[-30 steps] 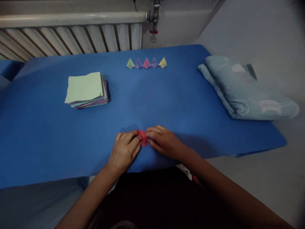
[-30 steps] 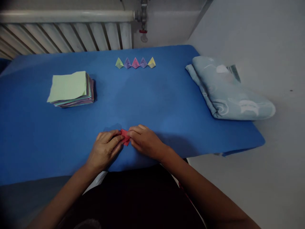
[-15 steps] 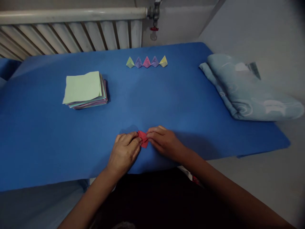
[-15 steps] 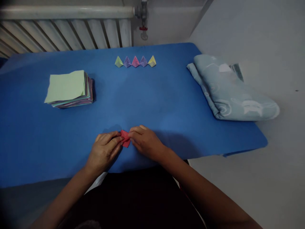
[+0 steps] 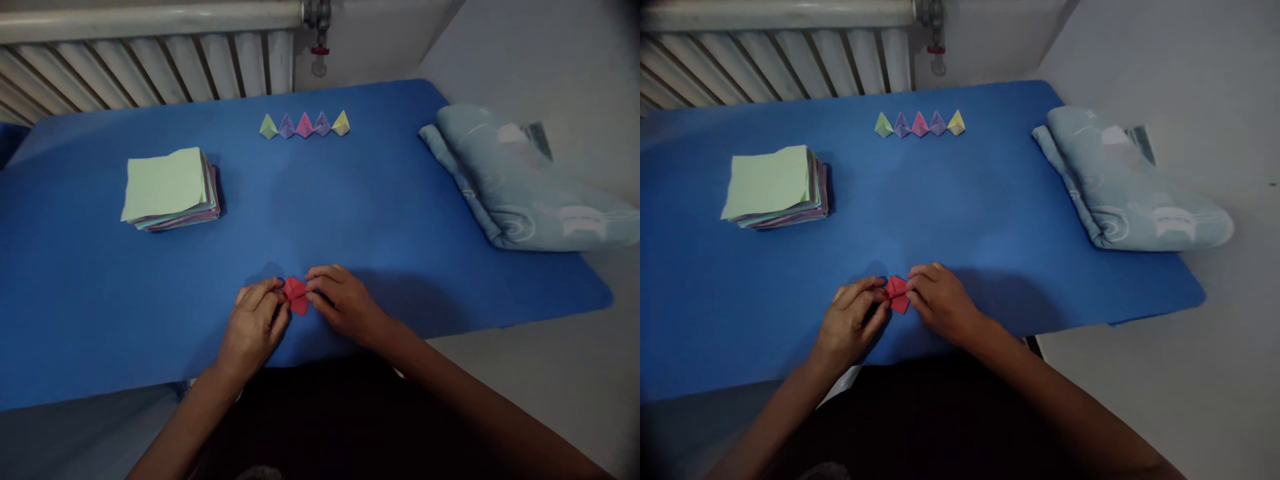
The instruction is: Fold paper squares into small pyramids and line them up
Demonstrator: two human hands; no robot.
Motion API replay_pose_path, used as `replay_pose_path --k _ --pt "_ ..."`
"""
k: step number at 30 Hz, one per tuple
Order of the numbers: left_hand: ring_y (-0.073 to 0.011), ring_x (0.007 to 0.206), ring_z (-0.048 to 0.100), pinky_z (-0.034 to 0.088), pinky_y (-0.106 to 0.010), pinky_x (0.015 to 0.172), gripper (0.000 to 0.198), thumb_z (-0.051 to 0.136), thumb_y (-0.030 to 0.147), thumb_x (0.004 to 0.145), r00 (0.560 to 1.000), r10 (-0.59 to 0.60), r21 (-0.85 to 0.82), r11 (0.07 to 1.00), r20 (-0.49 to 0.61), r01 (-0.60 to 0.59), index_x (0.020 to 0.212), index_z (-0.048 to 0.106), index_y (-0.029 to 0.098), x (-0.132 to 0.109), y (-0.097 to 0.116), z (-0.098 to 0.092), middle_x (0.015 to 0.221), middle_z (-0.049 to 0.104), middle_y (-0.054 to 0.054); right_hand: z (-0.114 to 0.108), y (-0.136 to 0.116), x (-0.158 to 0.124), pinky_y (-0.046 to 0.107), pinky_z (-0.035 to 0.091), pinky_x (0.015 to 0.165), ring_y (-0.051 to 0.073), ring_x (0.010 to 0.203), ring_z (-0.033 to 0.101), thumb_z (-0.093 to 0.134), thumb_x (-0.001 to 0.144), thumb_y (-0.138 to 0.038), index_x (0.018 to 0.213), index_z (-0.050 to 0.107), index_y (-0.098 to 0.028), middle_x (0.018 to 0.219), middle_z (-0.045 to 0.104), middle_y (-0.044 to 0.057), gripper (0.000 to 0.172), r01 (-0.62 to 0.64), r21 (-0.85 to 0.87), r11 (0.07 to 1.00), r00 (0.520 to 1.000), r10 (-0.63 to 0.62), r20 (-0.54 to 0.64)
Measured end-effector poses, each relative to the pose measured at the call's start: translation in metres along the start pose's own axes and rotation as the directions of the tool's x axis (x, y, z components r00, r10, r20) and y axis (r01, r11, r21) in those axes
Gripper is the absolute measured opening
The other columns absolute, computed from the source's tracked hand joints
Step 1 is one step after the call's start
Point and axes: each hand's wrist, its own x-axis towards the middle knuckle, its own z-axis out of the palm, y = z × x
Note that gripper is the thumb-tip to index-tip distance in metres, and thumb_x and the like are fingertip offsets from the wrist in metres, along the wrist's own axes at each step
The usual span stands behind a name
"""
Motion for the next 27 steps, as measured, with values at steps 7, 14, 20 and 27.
replay_pose_path --k 7,14,20,27 --pt "-0.0235 0.100 0.062 0.045 -0.042 0.087 0.013 0.051 0.026 0.092 0.995 -0.091 0.006 0.996 0.040 0.091 0.089 0.062 0.019 0.002 0.000 -0.001 0.108 0.066 -0.009 0.002 -0.003 -0.001 0.039 0.048 0.089 0.020 0.099 0.061 0.051 0.090 -0.017 0.086 0.064 -0.018 0.105 0.066 0.010 0.013 -0.064 0.009 0.998 0.998 0.064 -0.022" --pt "-0.0231 0.102 0.059 0.042 -0.042 0.089 0.016 0.051 0.030 0.092 0.982 -0.173 0.023 0.985 0.074 0.172 0.086 0.061 0.019 0.005 0.001 -0.001 0.107 0.065 -0.009 0.003 -0.005 0.004 0.037 0.047 0.089 0.020 0.099 0.061 0.052 0.089 -0.016 0.081 0.062 -0.017 0.103 0.066 0.010 0.013 -0.119 -0.048 0.992 0.993 0.119 -0.009" --pt "-0.0244 0.099 0.058 0.040 -0.041 0.086 0.016 0.054 0.029 0.091 0.977 -0.202 0.066 0.978 0.066 0.198 0.082 0.062 0.019 0.008 0.001 0.000 0.106 0.066 -0.008 0.003 -0.011 0.007 0.038 0.046 0.091 0.021 0.101 0.060 0.048 0.090 -0.016 0.081 0.062 -0.016 0.105 0.065 0.011 0.017 -0.155 -0.118 0.981 0.987 0.158 0.022" --pt "-0.0250 0.095 0.058 0.039 -0.040 0.083 0.019 0.055 0.031 0.089 0.975 -0.217 0.073 0.974 0.045 0.213 0.078 0.062 0.018 0.008 0.000 0.003 0.104 0.066 -0.009 0.004 -0.015 0.010 0.037 0.046 0.089 0.022 0.099 0.059 0.046 0.089 -0.014 0.079 0.061 -0.016 0.102 0.065 0.011 0.018 -0.162 -0.171 0.972 0.985 0.171 0.036"
